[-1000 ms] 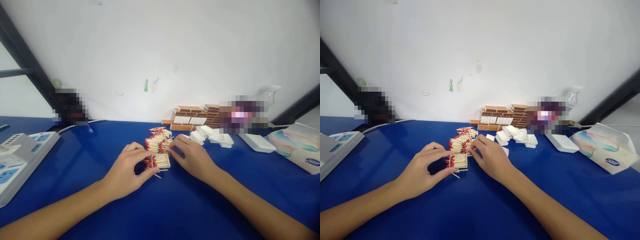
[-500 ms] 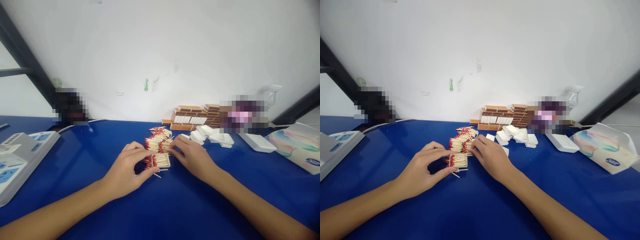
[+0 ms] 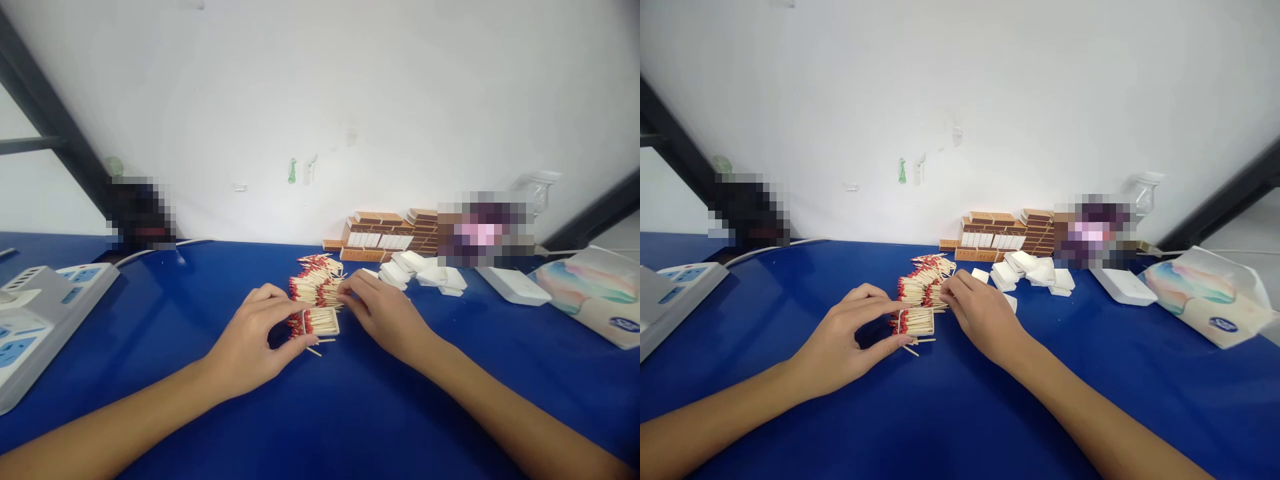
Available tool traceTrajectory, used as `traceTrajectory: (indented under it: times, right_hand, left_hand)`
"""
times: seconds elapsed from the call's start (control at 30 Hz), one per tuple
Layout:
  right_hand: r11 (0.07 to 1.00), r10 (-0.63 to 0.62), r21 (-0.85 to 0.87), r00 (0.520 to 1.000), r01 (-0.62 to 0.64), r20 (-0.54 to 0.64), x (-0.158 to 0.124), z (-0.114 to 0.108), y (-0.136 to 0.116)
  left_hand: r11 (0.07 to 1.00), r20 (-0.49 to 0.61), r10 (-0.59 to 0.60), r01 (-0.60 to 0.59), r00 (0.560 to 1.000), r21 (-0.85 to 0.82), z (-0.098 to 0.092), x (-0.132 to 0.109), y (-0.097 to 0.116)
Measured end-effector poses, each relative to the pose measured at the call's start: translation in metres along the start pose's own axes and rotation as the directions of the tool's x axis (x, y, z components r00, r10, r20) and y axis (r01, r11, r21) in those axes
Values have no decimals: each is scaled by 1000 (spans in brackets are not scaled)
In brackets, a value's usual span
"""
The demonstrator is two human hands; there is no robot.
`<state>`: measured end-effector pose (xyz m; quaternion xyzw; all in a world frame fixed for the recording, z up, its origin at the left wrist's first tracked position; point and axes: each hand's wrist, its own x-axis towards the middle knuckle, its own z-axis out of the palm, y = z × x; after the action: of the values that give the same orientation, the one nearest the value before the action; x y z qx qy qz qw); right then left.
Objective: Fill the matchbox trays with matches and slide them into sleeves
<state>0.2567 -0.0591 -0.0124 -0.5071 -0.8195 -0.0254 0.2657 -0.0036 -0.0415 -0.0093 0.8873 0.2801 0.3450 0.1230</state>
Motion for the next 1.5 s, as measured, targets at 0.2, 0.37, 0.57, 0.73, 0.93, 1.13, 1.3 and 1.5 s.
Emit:
traceTrajectory:
  times: [0.2,0.37,0.57,0.73,0.93,1.13,1.3,1.5]
  right_hand:
    - [984,-15,175,998,25,-60,-1,-5,-10]
    - [954,-103,278,993,113,-50,-3,-7,-21]
    - [949,-144,275,988,155,-61,-5,-7,-24]
    - [949,-140,273,986,158,-85,-5,-9,-25]
    - [965,-78,241,992,100,-98,-4,-11,-22]
    - [970,-51,230,993,74,-105,-3,-11,-18]
    - [968,-112,223,993,116,-30,-6,-10,-22]
    - [971,-154,188,988,150,4,-8,-9,-22]
  left_hand:
    - [1000,3,-11,11,1000,3,-1,-1,-1]
    - [1000,11,-14,14,1000,3,-1,0,-1]
    - [1000,8,-10,10,1000,1,0,0,-1]
    - [1000,17,-6,7,1000,-12,0,-1,-2]
    - [1000,7,5,-5,1000,-18,0,0,-1]
    - [1000,2,5,-5,1000,-13,0,-1,-2]
    - [1000,7,8,-8,1000,-18,0,0,-2]
    - [1000,11,8,-8,1000,-17,0,0,-2]
